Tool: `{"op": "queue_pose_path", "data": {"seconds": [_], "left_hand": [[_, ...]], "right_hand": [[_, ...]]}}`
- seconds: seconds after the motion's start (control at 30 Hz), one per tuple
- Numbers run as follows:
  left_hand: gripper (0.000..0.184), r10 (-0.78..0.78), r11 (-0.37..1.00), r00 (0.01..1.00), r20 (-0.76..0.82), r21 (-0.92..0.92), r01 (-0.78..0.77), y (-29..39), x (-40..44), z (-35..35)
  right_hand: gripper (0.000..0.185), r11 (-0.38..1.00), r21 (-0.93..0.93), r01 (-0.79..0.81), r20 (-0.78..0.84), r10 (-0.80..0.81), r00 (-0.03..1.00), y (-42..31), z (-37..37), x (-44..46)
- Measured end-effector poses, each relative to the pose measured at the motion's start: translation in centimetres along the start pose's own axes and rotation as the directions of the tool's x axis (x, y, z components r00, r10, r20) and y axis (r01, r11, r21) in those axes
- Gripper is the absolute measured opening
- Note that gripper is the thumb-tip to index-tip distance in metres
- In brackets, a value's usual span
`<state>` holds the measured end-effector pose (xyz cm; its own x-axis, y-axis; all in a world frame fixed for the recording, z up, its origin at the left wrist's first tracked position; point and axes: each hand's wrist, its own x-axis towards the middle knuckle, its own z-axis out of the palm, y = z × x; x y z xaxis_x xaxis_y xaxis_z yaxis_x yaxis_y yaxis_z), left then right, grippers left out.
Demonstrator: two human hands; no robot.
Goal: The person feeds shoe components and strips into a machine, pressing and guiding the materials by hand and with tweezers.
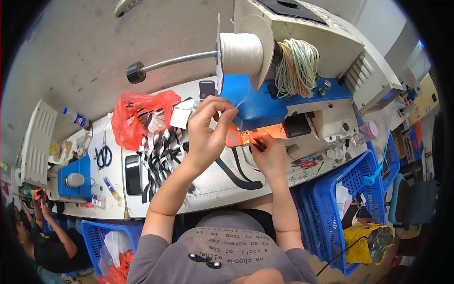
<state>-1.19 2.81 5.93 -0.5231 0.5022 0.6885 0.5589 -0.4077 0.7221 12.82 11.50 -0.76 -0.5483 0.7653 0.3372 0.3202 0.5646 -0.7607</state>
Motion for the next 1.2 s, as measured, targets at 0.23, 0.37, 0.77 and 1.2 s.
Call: {"op": "queue_pose_path", "data": {"seconds": [0.23,0.37,0.77,1.2], "left_hand": [[0.009,0.057,0.998,0.998,0.033,-0.009,-0.056,2.0,0.2,-0.2],[0.011,0.009,1.000,0.984,0.180,0.024,-0.014,2.6,0.0,-1.0],[0.011,0.069,0.938,0.996,0.059,0.336,-0.085,-3.0,-6.1,-0.7],[0.024,-0.038,0.837,0.891,0.453,0.501,-0.219,-3.6,-5.4,-0.7]], "right_hand": [[0.005,0.986,-0.100,0.132,0.012,-0.131,0.991,-0.3,1.3,1.1],[0.003,0.976,-0.183,0.119,0.011,-0.119,0.993,-0.2,1.5,1.0],[0.017,0.997,-0.065,-0.034,-0.003,0.034,0.999,-1.6,2.1,0.1],[0.028,0.933,-0.061,0.355,0.035,-0.354,0.935,1.1,1.2,-1.7]]}}
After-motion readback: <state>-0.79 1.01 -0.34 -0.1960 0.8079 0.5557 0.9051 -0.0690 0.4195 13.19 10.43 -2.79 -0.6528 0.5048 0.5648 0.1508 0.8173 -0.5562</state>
